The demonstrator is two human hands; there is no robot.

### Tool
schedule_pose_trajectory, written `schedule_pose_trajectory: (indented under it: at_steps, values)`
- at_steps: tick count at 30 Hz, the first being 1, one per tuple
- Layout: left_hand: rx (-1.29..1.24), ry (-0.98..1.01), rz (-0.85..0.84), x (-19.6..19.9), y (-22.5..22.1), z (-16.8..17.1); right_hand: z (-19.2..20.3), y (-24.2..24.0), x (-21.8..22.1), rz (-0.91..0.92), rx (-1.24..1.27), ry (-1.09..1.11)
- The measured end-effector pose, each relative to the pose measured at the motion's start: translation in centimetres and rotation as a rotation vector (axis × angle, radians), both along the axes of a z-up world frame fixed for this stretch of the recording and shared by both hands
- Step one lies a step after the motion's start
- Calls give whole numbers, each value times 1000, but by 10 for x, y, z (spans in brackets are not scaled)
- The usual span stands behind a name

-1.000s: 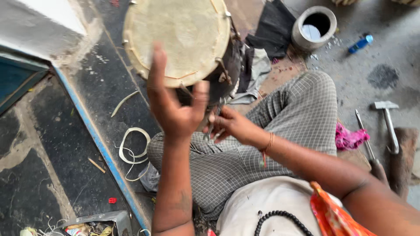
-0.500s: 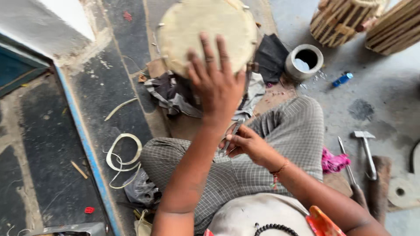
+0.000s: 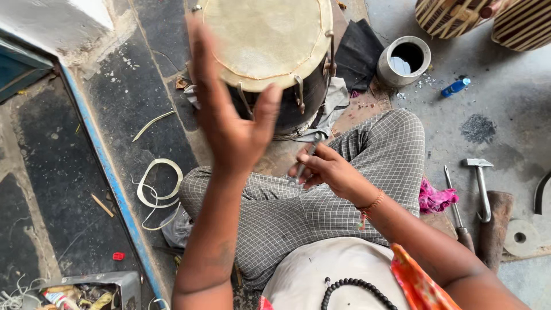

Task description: The person uses a wrench to tighten or loosen bolts on a drum, occasionally tapping the drum head by hand.

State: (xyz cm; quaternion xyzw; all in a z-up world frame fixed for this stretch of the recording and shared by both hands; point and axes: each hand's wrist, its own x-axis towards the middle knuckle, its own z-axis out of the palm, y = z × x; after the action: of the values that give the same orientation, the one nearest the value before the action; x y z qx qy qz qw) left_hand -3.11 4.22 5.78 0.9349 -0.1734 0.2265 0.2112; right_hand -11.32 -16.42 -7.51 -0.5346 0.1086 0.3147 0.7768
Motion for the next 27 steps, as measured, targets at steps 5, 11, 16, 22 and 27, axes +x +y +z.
schedule_pose_trajectory:
  at_steps: [5,11,16,22,27]
  values:
    - [209,146,-16,20,-50,-11,28,14,17,17,30,-24]
    - [37,-32,-7,13,-41,-21,5,26,39,-41,83,-108]
    - [-225,-32,-55,-10,-27,-17,9,40,50,-90,66,-117]
    - [272,130,16,14,16,-35,18,40,28,15,64,-84]
    - [-475,-161,-162,-4,22,-26,7,42,18,4,48,-10]
